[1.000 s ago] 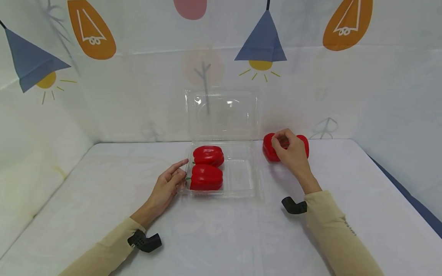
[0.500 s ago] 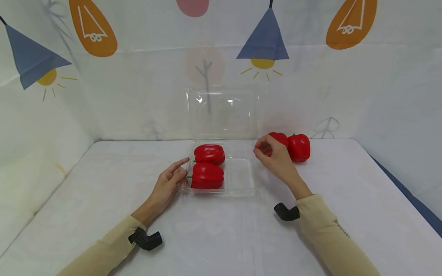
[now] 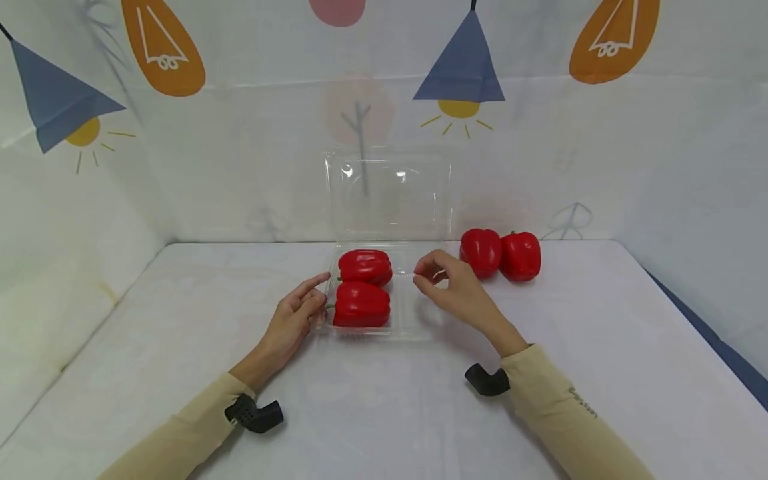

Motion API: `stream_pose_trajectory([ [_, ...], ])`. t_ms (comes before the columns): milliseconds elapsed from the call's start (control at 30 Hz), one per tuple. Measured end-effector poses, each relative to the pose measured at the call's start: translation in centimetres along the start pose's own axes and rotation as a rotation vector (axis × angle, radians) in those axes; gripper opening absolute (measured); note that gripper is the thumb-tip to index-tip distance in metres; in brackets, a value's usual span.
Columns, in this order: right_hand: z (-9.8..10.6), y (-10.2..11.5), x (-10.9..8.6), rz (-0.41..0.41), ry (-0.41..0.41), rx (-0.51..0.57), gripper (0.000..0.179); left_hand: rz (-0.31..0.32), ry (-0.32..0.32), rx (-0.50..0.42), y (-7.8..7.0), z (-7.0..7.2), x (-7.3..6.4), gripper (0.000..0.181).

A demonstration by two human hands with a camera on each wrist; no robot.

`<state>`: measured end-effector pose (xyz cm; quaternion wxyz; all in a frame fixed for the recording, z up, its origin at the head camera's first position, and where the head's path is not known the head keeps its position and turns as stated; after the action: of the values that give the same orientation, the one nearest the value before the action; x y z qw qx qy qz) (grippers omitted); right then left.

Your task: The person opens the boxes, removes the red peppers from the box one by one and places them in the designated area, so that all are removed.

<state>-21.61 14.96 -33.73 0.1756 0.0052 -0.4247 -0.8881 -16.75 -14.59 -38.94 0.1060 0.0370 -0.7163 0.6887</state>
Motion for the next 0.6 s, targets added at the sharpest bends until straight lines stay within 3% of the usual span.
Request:
stream_pose_trajectory([
  [267,-1.1,1.2,-0.5,0.038,0.117,0.022,0.028,0.006,0.001,-0.012,0.2,0.1,-0.1,0.042],
  [600,-2.3,2.1,-0.7,0.106,0.186,0.022,0.043,0.002,0.001,-0.012,0.2,0.0,0.0,0.043],
])
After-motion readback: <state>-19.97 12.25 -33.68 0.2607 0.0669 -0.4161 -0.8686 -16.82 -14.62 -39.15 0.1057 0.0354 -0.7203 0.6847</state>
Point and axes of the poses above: each hand's wrist, its own x-axis towards the middle knuckle, its own z-axis out of the back of the hand, y = z × x, the point moved 1 cm from there along x, towards the middle knuckle, and after that the axes turned 11 degrees about -z, right-handed, at the moved point
